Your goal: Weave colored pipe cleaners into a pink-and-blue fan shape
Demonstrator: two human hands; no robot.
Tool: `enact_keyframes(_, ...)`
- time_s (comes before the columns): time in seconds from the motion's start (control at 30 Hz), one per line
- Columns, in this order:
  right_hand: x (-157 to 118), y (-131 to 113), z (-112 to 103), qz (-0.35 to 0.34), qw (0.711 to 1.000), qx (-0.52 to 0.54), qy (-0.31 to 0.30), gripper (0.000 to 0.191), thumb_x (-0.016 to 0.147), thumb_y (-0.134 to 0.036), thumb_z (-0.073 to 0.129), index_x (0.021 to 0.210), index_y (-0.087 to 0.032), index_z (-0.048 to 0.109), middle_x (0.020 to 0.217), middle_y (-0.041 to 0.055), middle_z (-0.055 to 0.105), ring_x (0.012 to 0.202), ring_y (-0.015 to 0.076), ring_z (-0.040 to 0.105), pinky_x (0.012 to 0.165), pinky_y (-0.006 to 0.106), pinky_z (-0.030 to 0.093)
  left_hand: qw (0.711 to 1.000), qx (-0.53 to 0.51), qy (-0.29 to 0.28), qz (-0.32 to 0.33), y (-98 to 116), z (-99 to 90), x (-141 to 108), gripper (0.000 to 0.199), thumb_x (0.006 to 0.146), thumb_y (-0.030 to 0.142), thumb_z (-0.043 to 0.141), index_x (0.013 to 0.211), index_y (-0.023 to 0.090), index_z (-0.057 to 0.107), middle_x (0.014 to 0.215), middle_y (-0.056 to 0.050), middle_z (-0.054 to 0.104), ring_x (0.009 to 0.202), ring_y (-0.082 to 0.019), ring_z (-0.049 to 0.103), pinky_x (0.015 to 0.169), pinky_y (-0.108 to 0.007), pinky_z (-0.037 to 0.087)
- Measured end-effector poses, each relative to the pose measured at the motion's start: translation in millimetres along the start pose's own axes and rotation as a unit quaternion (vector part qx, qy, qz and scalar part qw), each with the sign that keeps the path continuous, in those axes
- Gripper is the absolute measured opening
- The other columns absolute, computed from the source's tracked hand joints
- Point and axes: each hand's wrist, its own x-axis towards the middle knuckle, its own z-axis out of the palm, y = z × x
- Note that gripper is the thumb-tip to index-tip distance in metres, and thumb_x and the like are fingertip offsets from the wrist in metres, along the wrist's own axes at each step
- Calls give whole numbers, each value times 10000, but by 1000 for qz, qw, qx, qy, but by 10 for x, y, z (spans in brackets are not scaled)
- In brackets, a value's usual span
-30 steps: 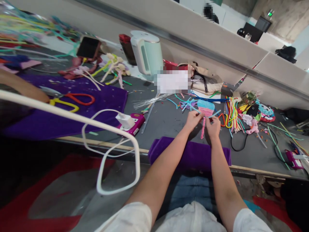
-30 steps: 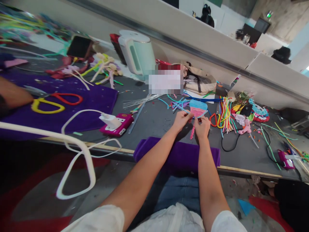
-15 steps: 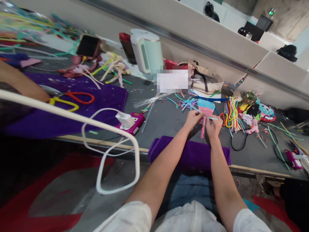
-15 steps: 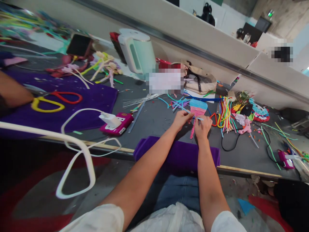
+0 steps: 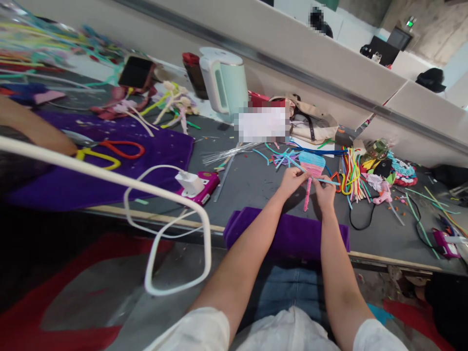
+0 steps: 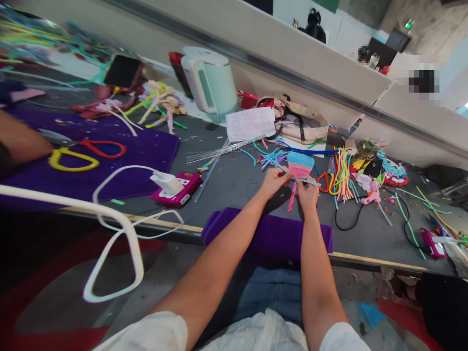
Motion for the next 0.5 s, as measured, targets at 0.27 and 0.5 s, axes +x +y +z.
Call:
enact_keyframes(0.27, -70, -55, 80, -57, 975, -209, 42, 176, 880, -328, 580, 830, -209, 699, 860, 73, 714, 912, 233, 575, 892, 385, 387, 993, -9, 7, -113, -75, -28, 14, 422, 621, 490, 811, 618, 118, 612, 535, -22, 587, 433, -111, 519, 409, -234, 414)
enact_keyframes(0.5, 4, 64, 78, 34, 999, 16, 9, 198, 806, -390, 625, 779, -208, 697, 762, 31, 701, 766, 196, 609, 748, 325, 469, 996, 81, -28, 20, -42, -92, 24, 376, 692, 486, 758, 626, 134, 641, 515, -2, 560, 447, -110, 502, 437, -228, 386)
